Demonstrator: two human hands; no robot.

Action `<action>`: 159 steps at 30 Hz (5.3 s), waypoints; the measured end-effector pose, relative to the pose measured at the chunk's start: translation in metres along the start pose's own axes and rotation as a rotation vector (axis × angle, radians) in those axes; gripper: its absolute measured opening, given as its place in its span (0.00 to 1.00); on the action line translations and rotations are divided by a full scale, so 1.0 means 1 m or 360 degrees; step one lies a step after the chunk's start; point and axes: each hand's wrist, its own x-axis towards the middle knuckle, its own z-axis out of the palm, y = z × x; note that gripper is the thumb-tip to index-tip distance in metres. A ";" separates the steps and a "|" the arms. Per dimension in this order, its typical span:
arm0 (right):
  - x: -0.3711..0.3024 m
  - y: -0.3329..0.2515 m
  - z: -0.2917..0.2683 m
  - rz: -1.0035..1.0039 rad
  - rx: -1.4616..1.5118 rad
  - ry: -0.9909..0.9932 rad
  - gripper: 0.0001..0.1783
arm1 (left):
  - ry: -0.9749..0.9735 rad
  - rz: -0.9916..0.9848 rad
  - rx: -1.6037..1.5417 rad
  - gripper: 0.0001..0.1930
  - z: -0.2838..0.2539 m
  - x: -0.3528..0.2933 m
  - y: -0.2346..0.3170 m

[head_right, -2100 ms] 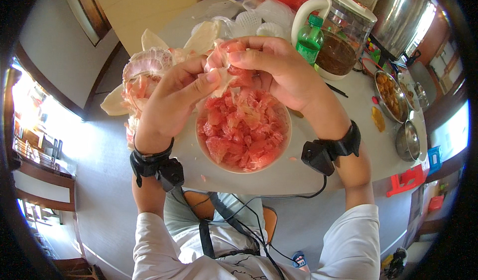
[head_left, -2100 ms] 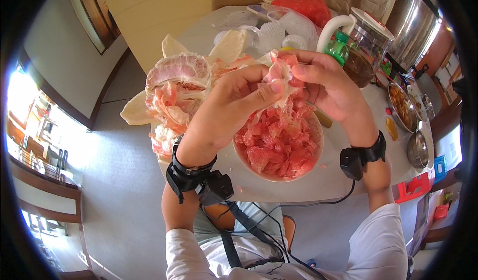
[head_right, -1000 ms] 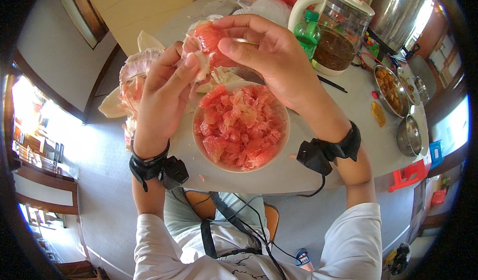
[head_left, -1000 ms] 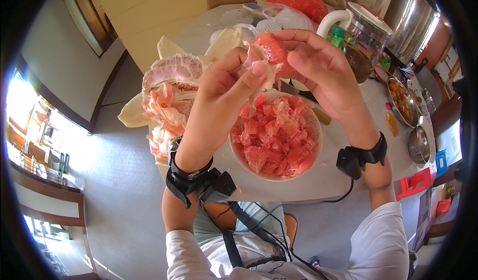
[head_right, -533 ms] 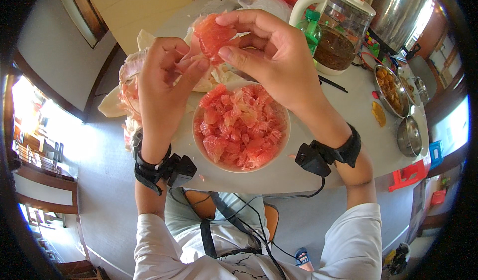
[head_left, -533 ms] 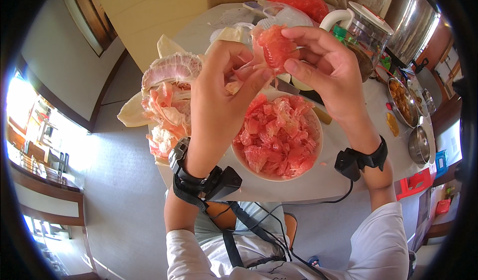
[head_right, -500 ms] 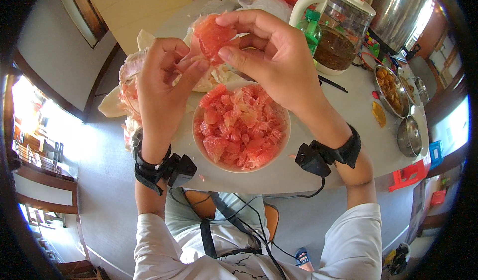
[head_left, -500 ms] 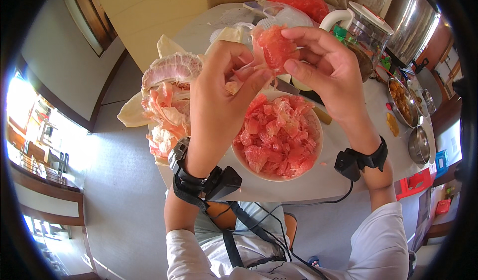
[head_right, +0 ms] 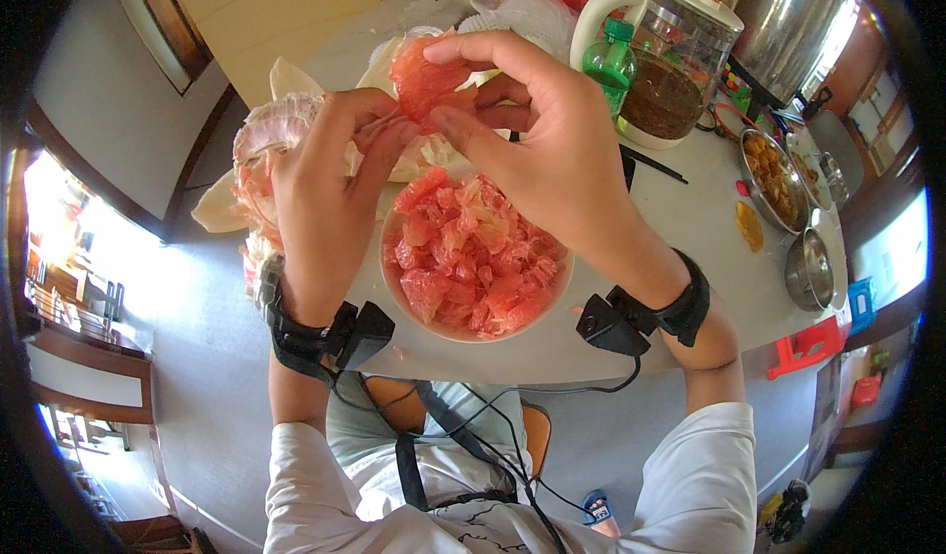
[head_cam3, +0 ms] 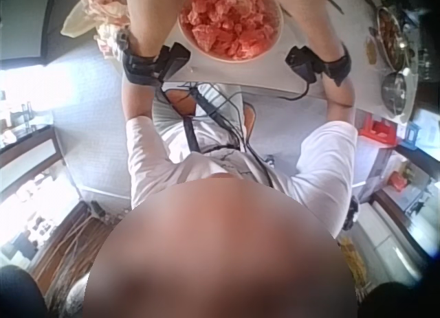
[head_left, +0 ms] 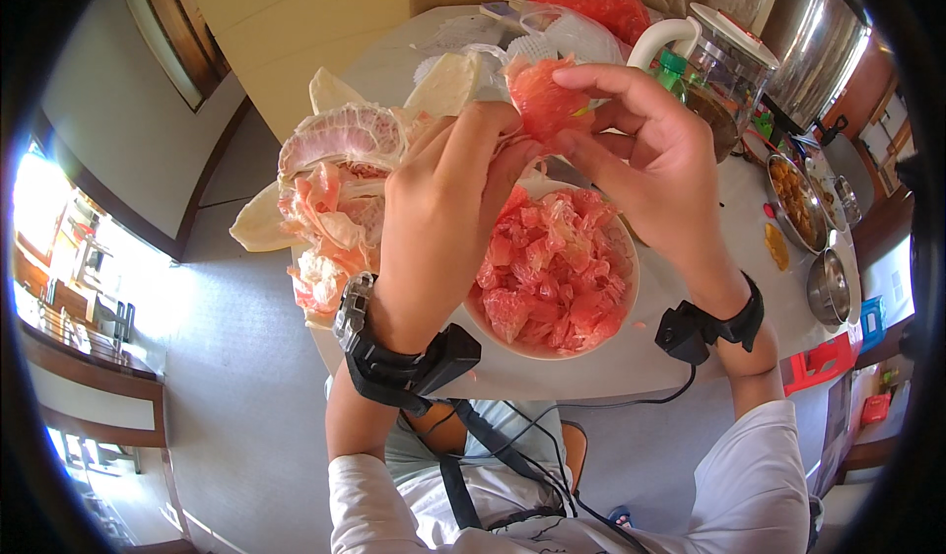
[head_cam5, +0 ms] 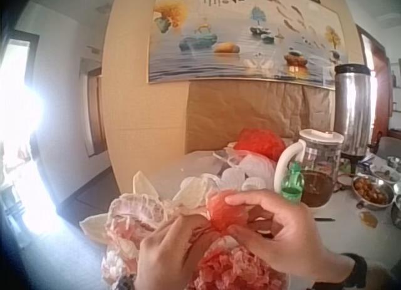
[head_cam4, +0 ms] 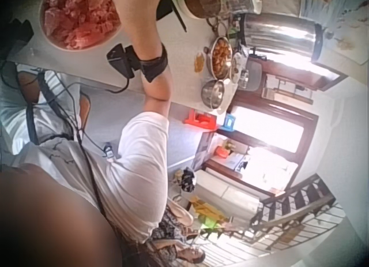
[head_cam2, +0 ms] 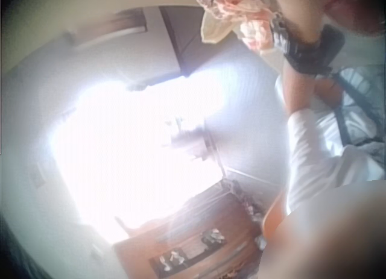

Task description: The person peels a grapefruit by hand, removing the outer rind and separating the inner segments from the white pith. They place the peeled segments into a bowl and occasionally use a knife to trim remaining pith from the fruit.

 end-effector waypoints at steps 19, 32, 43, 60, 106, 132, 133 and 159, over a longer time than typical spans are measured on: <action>0.002 -0.007 -0.006 0.0250 0.0437 -0.0045 0.23 | 0.0131 0.0075 -0.0059 0.09 0.003 0.000 0.002; 0.000 -0.001 0.001 -0.0043 0.0170 0.0044 0.14 | -0.0236 -0.0803 -0.1427 0.19 -0.003 0.004 0.003; 0.005 0.006 -0.009 0.0336 0.0665 0.0025 0.13 | -0.0226 -0.0885 -0.1794 0.15 -0.007 0.001 -0.005; 0.004 0.011 -0.004 0.0065 0.0050 0.0156 0.08 | -0.0234 -0.0878 -0.1133 0.20 -0.006 0.005 -0.005; 0.007 0.009 -0.007 -0.0301 -0.0155 -0.0130 0.09 | -0.0126 -0.0628 -0.1108 0.19 0.001 0.001 0.007; -0.002 -0.007 -0.001 0.0178 0.0630 0.0017 0.10 | -0.0130 -0.0828 -0.2217 0.20 0.004 -0.001 0.002; -0.004 -0.008 -0.001 0.0143 0.0535 0.0039 0.09 | -0.0144 -0.0827 -0.2175 0.19 0.003 0.000 0.002; -0.006 -0.021 -0.011 0.0084 -0.0212 -0.0029 0.08 | -0.0363 -0.0456 -0.1798 0.18 -0.006 -0.003 -0.012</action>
